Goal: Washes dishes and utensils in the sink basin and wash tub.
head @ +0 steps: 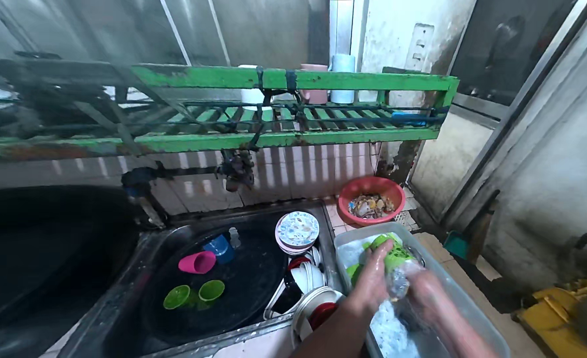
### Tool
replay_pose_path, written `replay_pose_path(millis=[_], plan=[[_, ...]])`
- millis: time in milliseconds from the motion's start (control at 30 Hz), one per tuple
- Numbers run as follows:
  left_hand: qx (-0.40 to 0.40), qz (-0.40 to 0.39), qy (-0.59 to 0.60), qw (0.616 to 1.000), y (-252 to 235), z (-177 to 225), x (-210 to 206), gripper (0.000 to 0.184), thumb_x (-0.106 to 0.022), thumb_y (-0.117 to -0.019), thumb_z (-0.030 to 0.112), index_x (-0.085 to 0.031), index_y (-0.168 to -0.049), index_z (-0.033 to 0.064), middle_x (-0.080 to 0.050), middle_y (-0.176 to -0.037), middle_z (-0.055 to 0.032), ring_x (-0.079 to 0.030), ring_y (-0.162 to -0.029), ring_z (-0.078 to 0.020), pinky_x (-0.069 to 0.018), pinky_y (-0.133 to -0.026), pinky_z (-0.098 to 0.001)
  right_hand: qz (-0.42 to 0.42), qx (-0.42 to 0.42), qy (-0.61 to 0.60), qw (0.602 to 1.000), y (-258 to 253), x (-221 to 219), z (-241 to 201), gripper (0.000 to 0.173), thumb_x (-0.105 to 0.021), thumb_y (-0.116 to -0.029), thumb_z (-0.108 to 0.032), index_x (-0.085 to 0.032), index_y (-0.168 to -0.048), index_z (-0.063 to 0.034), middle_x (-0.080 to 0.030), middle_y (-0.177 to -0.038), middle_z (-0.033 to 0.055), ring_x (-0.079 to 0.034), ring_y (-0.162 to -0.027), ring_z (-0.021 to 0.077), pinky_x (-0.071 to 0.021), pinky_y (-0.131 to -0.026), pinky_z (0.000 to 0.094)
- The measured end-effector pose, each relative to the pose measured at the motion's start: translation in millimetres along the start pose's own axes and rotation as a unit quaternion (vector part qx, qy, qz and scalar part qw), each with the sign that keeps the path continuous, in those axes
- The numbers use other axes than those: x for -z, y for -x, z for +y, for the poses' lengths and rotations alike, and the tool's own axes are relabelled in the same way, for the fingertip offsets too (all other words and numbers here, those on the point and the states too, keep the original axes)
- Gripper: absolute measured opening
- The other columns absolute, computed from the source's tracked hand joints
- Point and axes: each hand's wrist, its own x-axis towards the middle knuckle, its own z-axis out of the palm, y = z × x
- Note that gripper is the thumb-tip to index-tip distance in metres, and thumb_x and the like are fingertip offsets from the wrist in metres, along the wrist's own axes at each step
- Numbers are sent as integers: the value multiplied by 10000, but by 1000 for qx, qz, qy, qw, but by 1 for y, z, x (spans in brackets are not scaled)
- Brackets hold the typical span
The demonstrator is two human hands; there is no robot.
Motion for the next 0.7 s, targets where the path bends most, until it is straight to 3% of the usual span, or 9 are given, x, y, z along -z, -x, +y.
replay_pose_path(millis=[67, 133, 233, 333, 400, 467, 533, 600, 700], plan=[[7, -14, -45, 999, 0, 0, 2, 647, -578, -1023, 445, -380, -1553, 131, -512, -1489, -141, -529, -1330, -257, -483, -1067, -470, -57, 63, 319, 944, 2, 2, 0, 370, -508, -1039, -78, -538, -1346, 128, -601, -1334, 265, -562, -1297, 305, -376, -1167, 409], [11, 49, -44, 998, -2, -8, -6, 761, -697, -952, 318, -298, -1568, 118, -482, -1485, -206, -522, -1325, -323, -495, -1042, -517, -87, 161, 564, 805, -3, 5, 22, 385, -488, -1018, -109, -595, -1311, 117, -606, -1346, 296, -504, -1374, 408, -136, -1260, 580], [9, 107, -7, 994, -9, -15, -7, 768, -743, -941, 253, -302, -1549, 92, -519, -1417, -240, -560, -1263, -355, -519, -995, -536, -101, 241, 624, 736, -6, 12, 37, 350, -478, -1006, -83, -643, -1289, 39, -628, -1345, 241, -533, -1350, 389, -277, -1217, 563], [-32, 105, -18, 994, -19, 6, 8, 721, -721, -960, 310, -327, -1530, 110, -604, -1297, -210, -642, -1106, -324, -568, -889, -504, -108, 300, 534, 783, -4, 34, 46, 472, -470, -998, -32, -579, -1452, -97, -522, -1524, 149, -471, -1434, 326, -396, -1174, 520], [-31, 95, -73, 992, -21, 31, 15, 822, -741, -947, 321, -240, -1586, 197, -562, -1341, -231, -640, -1072, -364, -574, -814, -526, -43, 279, 412, 866, -7, 52, 57, 440, -512, -1003, -44, -589, -1436, -61, -528, -1505, 187, -501, -1405, 341, -412, -1168, 517], [-46, 58, -230, 970, -18, 37, 20, 898, -800, -888, 299, -256, -1587, 150, -584, -1327, -255, -654, -1077, -368, -569, -864, -536, 26, 195, 224, 954, -7, 64, 48, 466, -550, -999, -85, -532, -1456, 5, -504, -1508, 217, -503, -1389, 308, -413, -1155, 477], [-83, 7, -421, 903, -4, 27, 10, 827, -851, -806, 269, -432, -1491, 69, -641, -1270, -225, -665, -1114, -346, -556, -947, -557, 59, 153, 89, 982, -5, 62, 28, 578, -613, -940, -159, -478, -1486, -28, -580, -1402, 180, -609, -1222, 228, -527, -1009, 423], [-107, -42, -580, 806, 14, 15, -13, 765, -824, -759, 251, -521, -1441, 84, -624, -1341, -167, -626, -1220, -324, -526, -1008, -566, 41, 139, 105, 984, -9, 54, 10, 615, -687, -913, -207, -486, -1478, -68, -629, -1313, 181, -646, -1149, 249, -547, -974, 467], [-113, -92, -706, 693, 33, 12, -36, 734, -759, -838, 331, -487, -1489, 129, -549, -1470, -105, -525, -1358, -296, -444, -1089, -561, 42, 71, 85, 993, -34, 54, 5, 492, -645, -983, -162, -508, -1444, -55, -648, -1250, 191, -660, -1083, 270, -552, -928, 478]])
